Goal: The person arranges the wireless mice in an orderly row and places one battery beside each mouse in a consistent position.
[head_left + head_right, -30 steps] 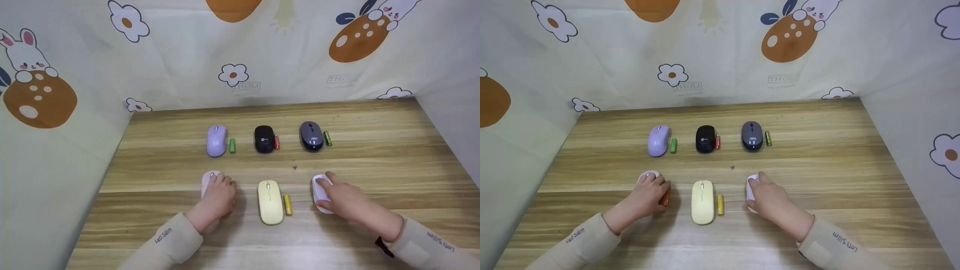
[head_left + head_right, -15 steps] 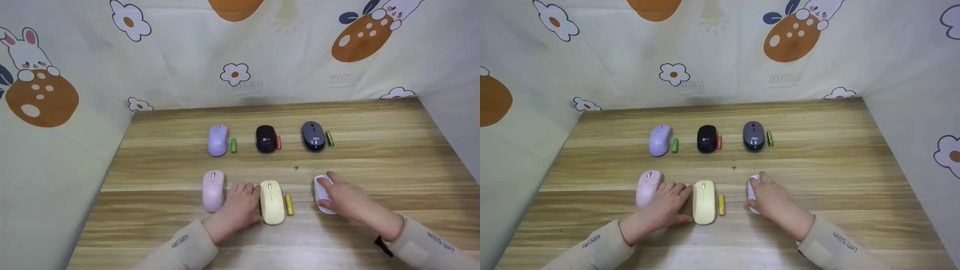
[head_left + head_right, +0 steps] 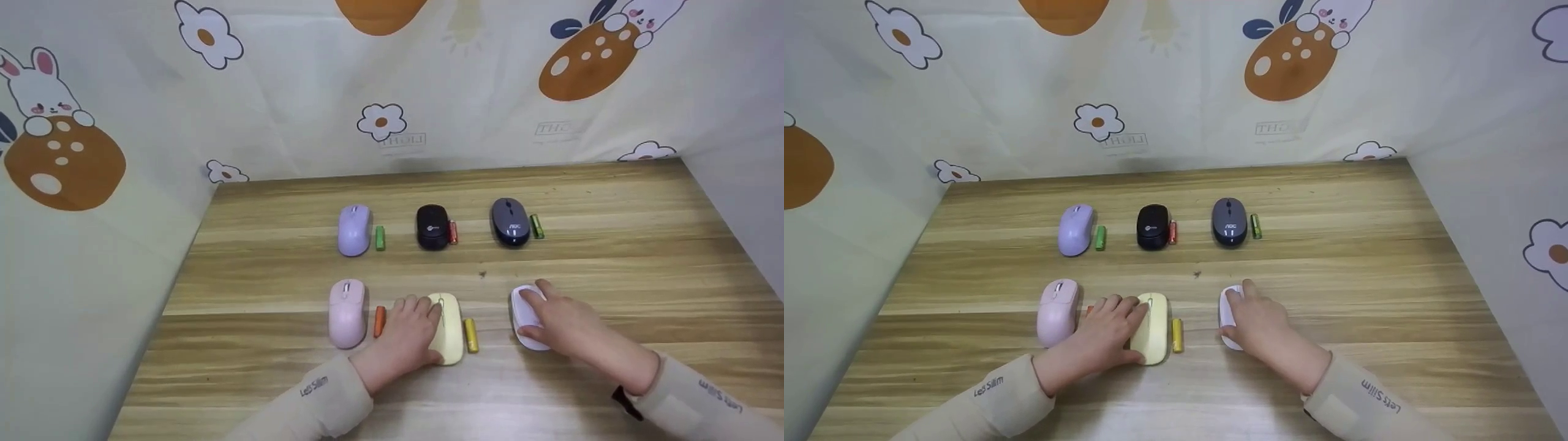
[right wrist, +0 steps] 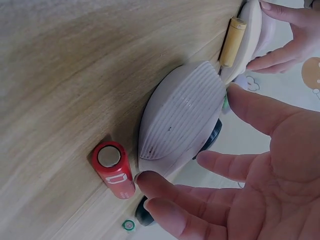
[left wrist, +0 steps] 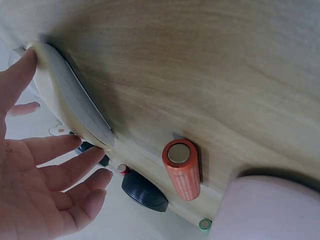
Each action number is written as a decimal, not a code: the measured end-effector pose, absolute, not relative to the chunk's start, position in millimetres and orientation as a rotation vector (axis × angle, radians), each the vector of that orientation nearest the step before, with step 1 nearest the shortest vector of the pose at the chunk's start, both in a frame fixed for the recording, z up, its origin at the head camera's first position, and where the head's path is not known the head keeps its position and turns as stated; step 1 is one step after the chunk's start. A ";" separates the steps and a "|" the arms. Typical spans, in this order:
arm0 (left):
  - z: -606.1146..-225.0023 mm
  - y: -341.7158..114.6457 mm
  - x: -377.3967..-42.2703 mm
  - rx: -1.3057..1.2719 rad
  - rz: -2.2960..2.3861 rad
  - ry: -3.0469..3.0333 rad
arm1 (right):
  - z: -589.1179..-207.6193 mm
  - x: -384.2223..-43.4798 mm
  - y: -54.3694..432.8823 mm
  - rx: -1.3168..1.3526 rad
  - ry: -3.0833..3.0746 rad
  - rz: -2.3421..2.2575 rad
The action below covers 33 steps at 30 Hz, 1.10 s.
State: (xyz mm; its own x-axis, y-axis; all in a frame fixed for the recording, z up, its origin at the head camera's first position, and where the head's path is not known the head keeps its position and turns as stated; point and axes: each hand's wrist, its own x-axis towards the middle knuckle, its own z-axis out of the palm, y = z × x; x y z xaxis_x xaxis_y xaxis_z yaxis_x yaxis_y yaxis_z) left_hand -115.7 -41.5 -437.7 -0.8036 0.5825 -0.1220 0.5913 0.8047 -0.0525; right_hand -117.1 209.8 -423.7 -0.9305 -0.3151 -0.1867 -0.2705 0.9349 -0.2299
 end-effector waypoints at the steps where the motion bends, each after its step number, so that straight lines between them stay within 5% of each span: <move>1: -437.6 -41.4 -116.5 0.939 -0.130 2.887 | -423.7 -116.9 209.7 -0.442 2.877 -0.292; 20: -436.2 -40.4 -129.5 0.871 -0.035 2.843 | -421.3 -116.3 204.9 -0.476 3.041 -0.202; 33: -439.4 -43.6 -125.6 0.906 -0.004 2.882 | -437.0 -114.9 177.2 -1.084 3.119 -0.245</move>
